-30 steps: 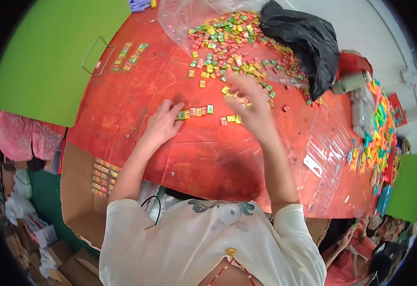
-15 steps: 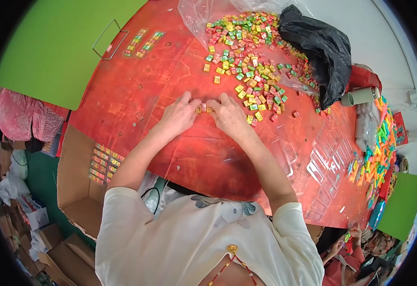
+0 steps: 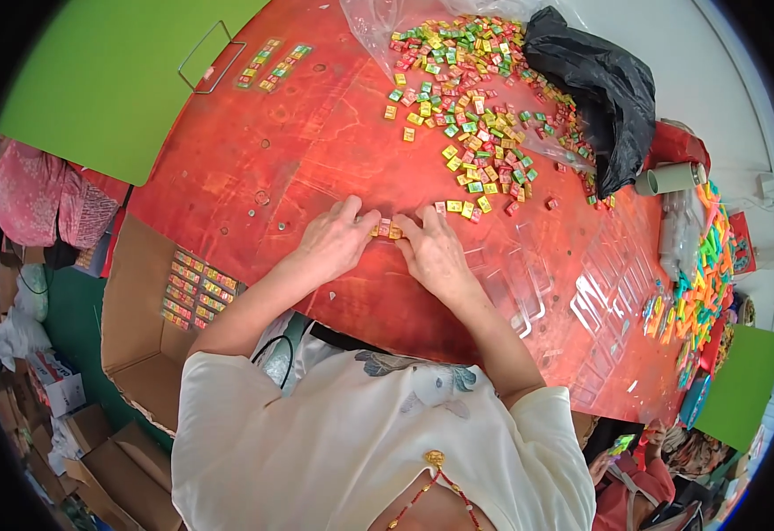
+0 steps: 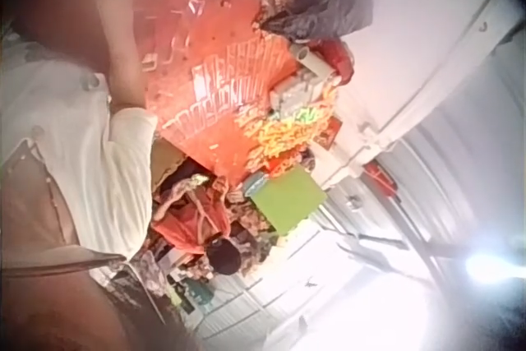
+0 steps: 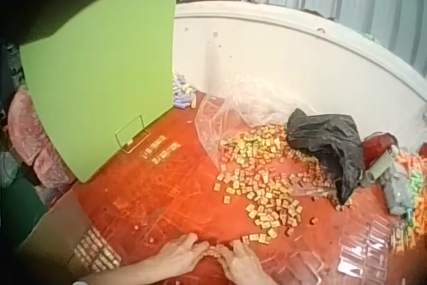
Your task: Arranging small colorful toy blocks into organized rows on a transparent plastic sheet on a table.
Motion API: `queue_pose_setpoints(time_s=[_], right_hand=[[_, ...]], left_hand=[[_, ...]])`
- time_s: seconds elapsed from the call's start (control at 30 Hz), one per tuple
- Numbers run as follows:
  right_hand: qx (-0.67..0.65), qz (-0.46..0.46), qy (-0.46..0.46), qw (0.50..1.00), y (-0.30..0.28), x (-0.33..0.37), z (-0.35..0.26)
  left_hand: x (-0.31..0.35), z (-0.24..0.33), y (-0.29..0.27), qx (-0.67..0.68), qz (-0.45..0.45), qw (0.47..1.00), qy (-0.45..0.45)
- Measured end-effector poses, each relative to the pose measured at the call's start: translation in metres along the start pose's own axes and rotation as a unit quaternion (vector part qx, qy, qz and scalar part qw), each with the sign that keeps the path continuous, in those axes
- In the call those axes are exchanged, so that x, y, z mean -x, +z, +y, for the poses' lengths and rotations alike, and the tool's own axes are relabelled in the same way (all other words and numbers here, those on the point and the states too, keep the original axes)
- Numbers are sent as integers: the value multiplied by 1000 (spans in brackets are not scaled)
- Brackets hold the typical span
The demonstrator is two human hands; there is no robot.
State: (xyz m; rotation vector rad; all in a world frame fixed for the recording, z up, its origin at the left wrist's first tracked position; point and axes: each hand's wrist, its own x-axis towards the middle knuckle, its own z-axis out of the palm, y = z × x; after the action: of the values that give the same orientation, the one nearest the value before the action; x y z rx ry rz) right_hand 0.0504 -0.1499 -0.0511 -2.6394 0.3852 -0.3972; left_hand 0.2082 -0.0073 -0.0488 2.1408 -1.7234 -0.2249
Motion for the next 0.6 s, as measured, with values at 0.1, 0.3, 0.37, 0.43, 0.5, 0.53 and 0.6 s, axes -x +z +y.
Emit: queue_pose_setpoints(time_s=[0.1, 0.3, 0.37, 0.43, 0.5, 0.53, 0.6], right_hand=[[-72, 24, 20, 997, -8, 5, 5], [-87, 52, 47, 994, -19, 11, 14], [-87, 50, 38, 994, -18, 8, 9], [-49, 37, 15, 998, -7, 11, 11], [2, 34, -19, 999, 1, 12, 12], [2, 33, -19, 999, 1, 11, 13], [-59, 54, -14, 997, -3, 8, 15]], left_hand=[[1, 2, -5, 28, 12, 999, -15], [10, -1, -8, -19, 42, 999, -27], [13, -4, 5, -3, 52, 998, 32], [13, -1, 13, -14, -29, 999, 34], [16, 0, 18, -28, -71, 997, 33], [16, -2, 20, -28, -71, 997, 33], [17, -5, 21, -32, -63, 997, 42]])
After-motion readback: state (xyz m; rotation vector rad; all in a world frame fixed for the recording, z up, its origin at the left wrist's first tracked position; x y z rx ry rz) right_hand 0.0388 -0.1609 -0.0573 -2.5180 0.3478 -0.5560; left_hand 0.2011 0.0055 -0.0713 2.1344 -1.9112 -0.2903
